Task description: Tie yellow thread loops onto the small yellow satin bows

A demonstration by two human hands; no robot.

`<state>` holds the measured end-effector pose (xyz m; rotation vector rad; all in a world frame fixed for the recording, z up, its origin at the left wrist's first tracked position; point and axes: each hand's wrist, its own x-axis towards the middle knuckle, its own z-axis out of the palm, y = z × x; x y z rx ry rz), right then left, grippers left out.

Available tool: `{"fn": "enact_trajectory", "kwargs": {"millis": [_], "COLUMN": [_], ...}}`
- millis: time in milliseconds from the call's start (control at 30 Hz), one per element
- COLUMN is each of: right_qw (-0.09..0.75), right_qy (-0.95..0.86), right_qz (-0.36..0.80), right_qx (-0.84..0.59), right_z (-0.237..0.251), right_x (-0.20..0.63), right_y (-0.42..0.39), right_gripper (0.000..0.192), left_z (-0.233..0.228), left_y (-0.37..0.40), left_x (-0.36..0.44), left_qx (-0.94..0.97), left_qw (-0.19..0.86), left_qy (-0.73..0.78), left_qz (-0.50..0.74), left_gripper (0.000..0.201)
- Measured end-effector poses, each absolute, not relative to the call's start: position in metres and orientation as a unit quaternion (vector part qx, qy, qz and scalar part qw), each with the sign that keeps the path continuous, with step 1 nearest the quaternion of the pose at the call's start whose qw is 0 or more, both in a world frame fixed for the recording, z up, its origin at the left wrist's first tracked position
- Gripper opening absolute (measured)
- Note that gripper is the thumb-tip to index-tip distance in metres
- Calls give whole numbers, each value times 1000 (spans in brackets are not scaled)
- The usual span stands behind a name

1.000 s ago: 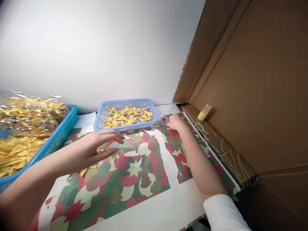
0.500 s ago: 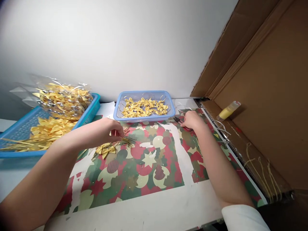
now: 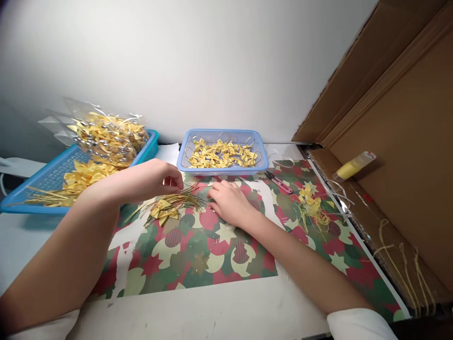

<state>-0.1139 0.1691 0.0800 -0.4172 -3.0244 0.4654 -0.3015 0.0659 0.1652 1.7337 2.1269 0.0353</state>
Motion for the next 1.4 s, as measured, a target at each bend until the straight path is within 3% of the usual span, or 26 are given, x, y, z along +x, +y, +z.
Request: {"fn": "enact_trajectory", "kwargs": {"millis": [400,533,700,900,1067,1200,1400], "right_qw": [13,28,123,265,344,392,497], "right_qy": [-987,-979,-940,-836,-718,-671,-577], "right_qz": [99,147,287,463,580,602,630], "right_qx": [-127,-140,-139,-130,-172,-182,-152], "right_z": [70,78,96,106,121,144,180], "right_x": [-131,-128,-123,-119,-114,-104,-75], "right_y": [157,160,170,181,188,195,217], "right_gripper": [14,12,12,16,25,30,35], "left_z": [164,163,157,136,128,137,166], "left_y": [69,67,74,87,91,90,78], "left_x": [-296,-298,-300,-291,-275,-282,-308], "left_qx": [633,634,658,706,612,517,475], "left_qw": [204,200,202,345,448,448,402], "left_qy": [747,747,724,584,537,535,562], "left_qz": [5,4,30,203,369,495,545], "left_gripper": [15,14,18,47,32,36,32]}}
